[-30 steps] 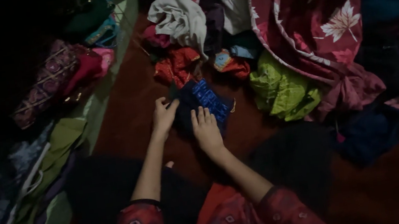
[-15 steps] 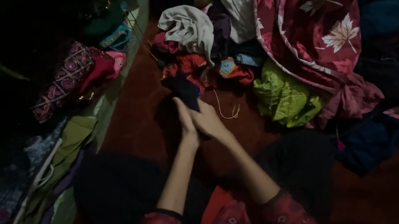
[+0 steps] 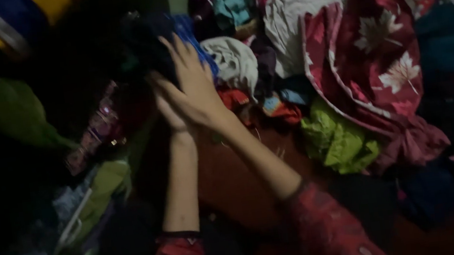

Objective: Fold various pieces of traditional clothing and organize them on a bed.

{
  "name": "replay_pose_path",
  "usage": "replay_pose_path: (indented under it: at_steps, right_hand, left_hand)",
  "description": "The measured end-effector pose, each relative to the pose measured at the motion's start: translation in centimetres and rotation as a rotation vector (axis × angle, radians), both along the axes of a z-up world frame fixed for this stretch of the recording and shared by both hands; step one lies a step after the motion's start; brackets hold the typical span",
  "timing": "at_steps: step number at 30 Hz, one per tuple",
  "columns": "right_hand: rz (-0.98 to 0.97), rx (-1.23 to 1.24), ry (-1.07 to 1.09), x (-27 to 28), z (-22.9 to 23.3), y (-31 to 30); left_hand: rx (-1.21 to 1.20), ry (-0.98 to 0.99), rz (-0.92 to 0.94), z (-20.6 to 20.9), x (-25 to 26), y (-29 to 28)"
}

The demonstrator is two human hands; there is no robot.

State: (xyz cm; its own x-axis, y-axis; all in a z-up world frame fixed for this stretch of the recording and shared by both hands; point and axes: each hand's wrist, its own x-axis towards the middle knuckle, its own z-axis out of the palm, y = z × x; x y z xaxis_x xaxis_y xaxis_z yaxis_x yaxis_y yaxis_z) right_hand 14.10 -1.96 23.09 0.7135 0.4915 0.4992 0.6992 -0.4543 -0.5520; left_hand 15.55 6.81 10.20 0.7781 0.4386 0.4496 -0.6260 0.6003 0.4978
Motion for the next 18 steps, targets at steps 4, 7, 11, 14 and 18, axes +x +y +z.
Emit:
replay_pose_path:
  at_steps: [4,7,11,14,18]
  right_hand:
    - [0.024,-0.043,-0.14,8.6,1.6,10.6]
    - [-0.076,-0.904,-0.27,14.0,-3.5,16.7]
    - [0.034,-0.521,-0.284,15.1,-10.1,19.4]
    - [0.008,-0.543,-0.254,13.9,-9.3,17.4]
    - [0.0,-0.778,-0.176,12.4,-7.2,13.2]
  left_hand:
    - [-0.205,-0.182,-0.147,2.4,4.0,7.0]
    - [-0.252,-0.172,-0.089,-0.6,5.7,8.6]
    - [-0.29,0.142,0.169,-3.4,3.3,7.2]
    - [-0.084,0.431,0.342,0.0,0.3,3.7]
    - [0.145,0.576,0.369,1.1,-1.2,0.0]
